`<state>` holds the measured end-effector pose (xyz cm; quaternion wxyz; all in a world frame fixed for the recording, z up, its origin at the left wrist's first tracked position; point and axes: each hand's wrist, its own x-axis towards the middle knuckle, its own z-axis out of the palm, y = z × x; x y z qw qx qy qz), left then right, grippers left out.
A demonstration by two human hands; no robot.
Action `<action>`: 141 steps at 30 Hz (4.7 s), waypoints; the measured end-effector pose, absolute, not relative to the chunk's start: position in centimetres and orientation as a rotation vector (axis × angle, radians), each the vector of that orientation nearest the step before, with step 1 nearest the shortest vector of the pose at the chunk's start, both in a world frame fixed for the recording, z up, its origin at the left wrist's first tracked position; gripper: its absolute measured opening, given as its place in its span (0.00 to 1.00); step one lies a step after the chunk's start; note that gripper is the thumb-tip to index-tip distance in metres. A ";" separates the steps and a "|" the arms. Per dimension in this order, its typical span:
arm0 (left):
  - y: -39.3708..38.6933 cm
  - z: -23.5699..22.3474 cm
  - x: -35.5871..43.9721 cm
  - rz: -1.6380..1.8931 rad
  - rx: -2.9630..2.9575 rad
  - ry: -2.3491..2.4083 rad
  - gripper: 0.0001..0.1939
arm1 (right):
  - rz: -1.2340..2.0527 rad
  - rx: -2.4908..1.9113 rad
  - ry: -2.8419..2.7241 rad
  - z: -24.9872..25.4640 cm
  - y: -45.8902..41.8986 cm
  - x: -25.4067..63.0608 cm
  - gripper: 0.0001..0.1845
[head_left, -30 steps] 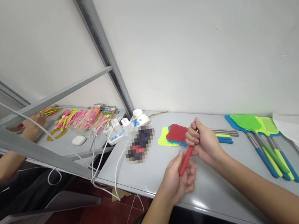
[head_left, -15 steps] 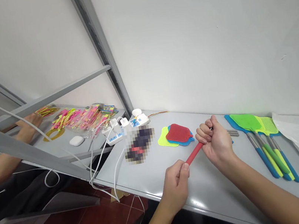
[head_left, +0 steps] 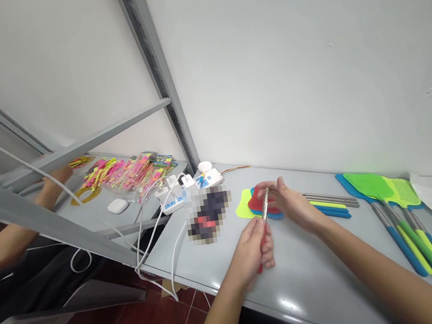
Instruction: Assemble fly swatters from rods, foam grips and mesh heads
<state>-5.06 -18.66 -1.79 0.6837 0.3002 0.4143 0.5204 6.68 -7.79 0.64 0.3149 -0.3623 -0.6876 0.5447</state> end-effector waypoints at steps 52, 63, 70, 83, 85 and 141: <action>-20.6 -1.6 0.9 0.963 0.944 0.823 0.20 | 0.992 -0.870 -0.850 3.0 -12.3 11.2 0.16; -20.0 -2.2 0.9 0.943 0.915 0.798 0.20 | 1.019 -0.896 -0.879 2.0 -11.4 11.7 0.14; -19.1 -2.7 1.1 0.871 0.730 0.650 0.18 | 1.032 -0.973 -0.942 0.9 -10.8 12.5 0.17; -18.2 -2.8 0.7 0.776 0.518 0.502 0.16 | 1.000 -1.018 -0.964 0.0 -10.6 12.6 0.12; -18.2 -2.7 0.5 0.731 0.414 0.375 0.16 | 1.022 -0.991 -0.962 0.2 -10.8 12.4 0.11; -15.5 -0.3 -0.9 1.917 0.505 0.795 0.12 | 0.950 -1.400 -2.317 0.9 -17.2 19.3 0.16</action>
